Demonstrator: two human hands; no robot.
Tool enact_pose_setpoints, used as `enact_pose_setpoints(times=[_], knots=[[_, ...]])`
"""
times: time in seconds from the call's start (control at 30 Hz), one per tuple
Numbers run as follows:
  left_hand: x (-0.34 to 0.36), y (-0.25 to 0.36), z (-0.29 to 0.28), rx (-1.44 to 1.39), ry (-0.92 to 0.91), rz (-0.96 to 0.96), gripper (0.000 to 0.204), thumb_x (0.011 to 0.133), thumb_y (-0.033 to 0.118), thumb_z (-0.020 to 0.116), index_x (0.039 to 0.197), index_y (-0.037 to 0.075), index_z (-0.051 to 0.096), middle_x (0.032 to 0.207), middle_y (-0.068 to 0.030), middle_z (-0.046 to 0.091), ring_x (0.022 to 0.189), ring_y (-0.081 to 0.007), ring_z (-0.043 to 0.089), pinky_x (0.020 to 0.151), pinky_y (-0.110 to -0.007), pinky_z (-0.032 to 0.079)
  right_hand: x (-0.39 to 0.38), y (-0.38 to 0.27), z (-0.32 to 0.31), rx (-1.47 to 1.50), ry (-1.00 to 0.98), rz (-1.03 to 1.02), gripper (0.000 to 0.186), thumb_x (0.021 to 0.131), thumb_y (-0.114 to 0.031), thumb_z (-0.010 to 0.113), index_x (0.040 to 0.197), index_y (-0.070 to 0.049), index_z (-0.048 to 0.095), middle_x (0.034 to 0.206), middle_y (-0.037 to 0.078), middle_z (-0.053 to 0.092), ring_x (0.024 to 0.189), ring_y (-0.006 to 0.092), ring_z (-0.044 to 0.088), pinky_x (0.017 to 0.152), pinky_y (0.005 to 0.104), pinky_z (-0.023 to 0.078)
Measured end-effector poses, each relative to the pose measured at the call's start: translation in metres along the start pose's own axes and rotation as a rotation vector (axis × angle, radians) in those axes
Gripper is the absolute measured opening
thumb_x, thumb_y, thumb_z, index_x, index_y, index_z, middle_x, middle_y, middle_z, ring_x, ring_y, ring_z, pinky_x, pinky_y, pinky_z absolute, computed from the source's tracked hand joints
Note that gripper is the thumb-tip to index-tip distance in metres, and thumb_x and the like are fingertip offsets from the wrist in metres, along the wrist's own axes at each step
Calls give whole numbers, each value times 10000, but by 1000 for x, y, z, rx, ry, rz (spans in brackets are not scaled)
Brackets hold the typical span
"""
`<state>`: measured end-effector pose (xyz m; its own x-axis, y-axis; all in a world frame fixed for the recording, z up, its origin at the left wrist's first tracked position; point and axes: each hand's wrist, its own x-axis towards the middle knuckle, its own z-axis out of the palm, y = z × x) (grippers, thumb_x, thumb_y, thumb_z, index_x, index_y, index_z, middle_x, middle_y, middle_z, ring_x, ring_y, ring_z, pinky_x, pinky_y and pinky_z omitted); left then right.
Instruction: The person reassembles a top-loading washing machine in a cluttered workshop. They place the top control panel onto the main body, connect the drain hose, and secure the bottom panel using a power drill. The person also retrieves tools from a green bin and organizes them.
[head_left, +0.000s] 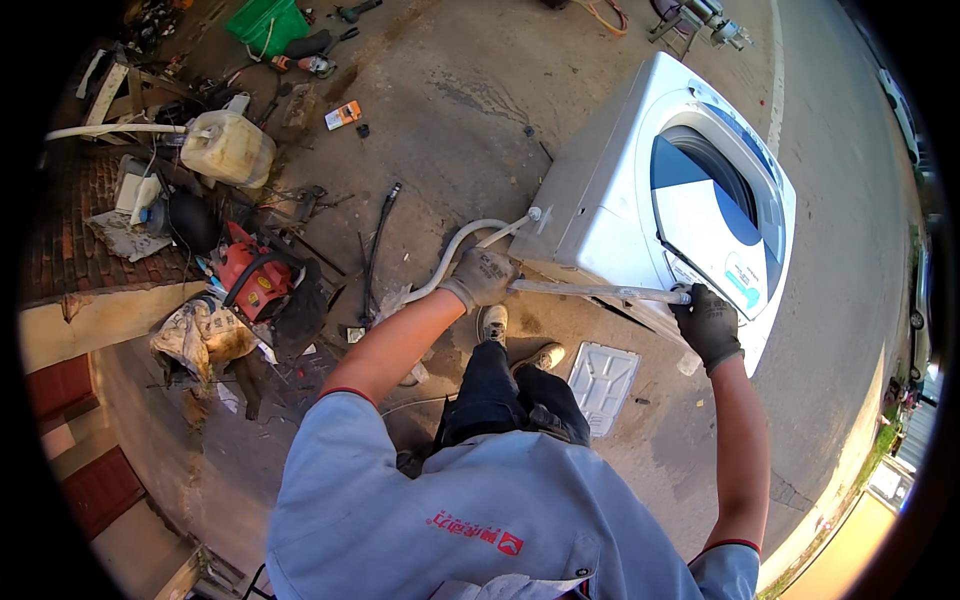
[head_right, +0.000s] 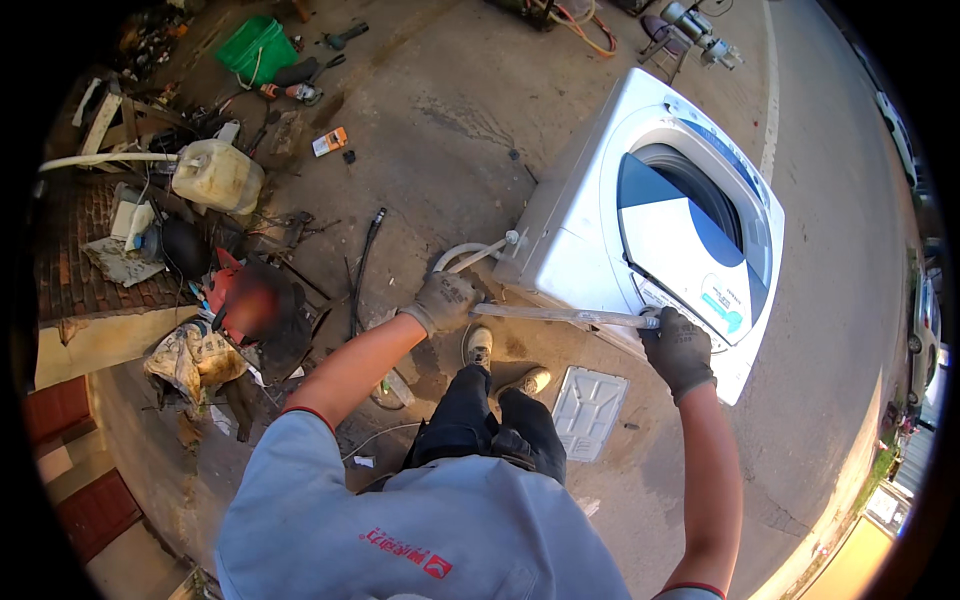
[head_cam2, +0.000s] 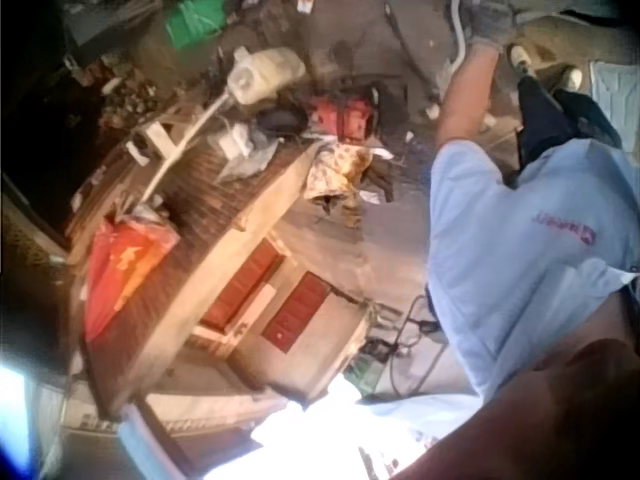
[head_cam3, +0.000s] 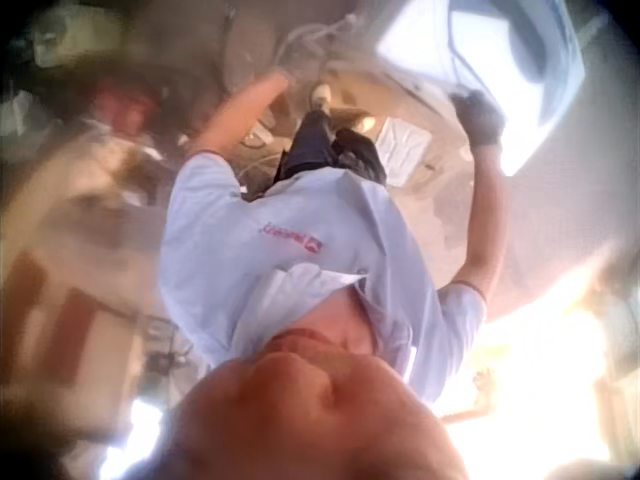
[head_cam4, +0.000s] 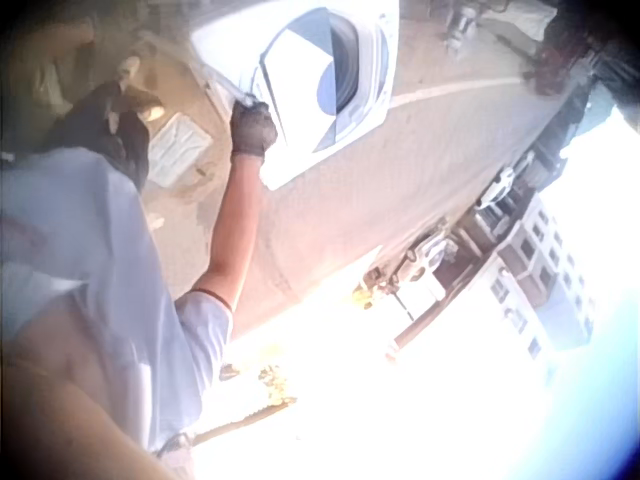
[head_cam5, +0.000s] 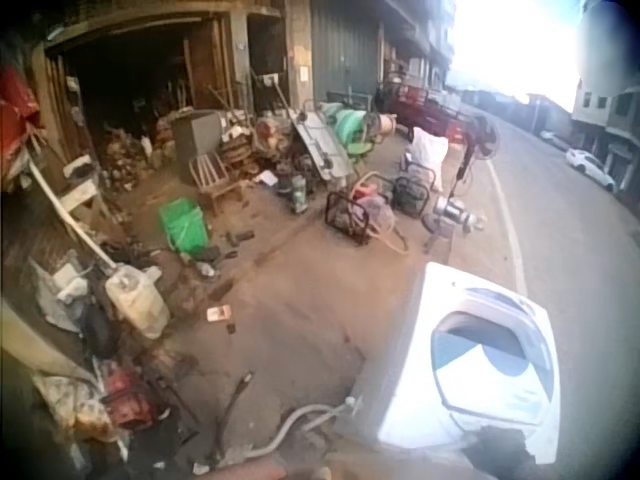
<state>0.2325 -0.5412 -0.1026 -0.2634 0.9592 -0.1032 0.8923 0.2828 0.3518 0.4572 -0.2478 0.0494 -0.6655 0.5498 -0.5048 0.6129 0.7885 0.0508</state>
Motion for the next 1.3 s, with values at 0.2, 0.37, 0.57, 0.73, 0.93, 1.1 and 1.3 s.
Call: enact_pose_setpoints(times=[0.2,0.37,0.57,0.73,0.93,1.1,1.3], knots=[[11,-17,22,103,10,-22,171,741,319,666,811,172,720,790,-57,675,789,-249,672,784,-410,512,-18,-14,-15,-43,137,-97,583,829,-421,682,1215,-15,523,1036,180,659,931,319,667,778,421,529],[15,-9,2,66,100,-34,216,777,364,644,815,161,707,785,-57,676,769,-253,669,666,-410,525,2,-18,-25,-154,-48,33,485,927,-504,474,1005,-79,695,910,168,705,864,292,693,761,405,544],[18,-7,2,72,-49,-54,205,786,358,642,919,226,724,848,-58,690,800,-261,668,689,-411,530,-14,3,-11,-121,165,-232,498,911,-470,522,1138,-42,635,1044,191,671,969,296,666,815,405,523],[12,-8,0,74,-57,-97,236,783,338,654,987,237,714,880,-57,697,820,-259,673,700,-410,531,-4,-22,-28,-118,-71,30,490,875,-379,612,1245,-63,547,1092,197,644,963,331,657,843,417,510],[21,-14,16,34,86,-8,216,785,335,657,970,244,722,855,-58,700,808,-262,677,705,-413,527,-3,8,-7,-14,62,-86,481,861,-472,603,1068,-41,662,896,161,704,876,288,690,797,408,522],[15,-16,12,-44,209,1,192,780,340,659,920,230,730,826,-64,696,776,-269,675,705,-421,522,-13,-10,-16,-111,122,-41,499,855,-433,627,1121,-11,621,980,158,690,922,305,673,825,397,510],[17,-18,21,14,127,-15,218,769,356,664,913,205,730,828,-77,693,774,-282,671,704,-428,519,-2,-20,-24,-80,-70,30,486,840,-373,656,1161,-12,602,1001,161,683,943,296,669,848,404,499]])
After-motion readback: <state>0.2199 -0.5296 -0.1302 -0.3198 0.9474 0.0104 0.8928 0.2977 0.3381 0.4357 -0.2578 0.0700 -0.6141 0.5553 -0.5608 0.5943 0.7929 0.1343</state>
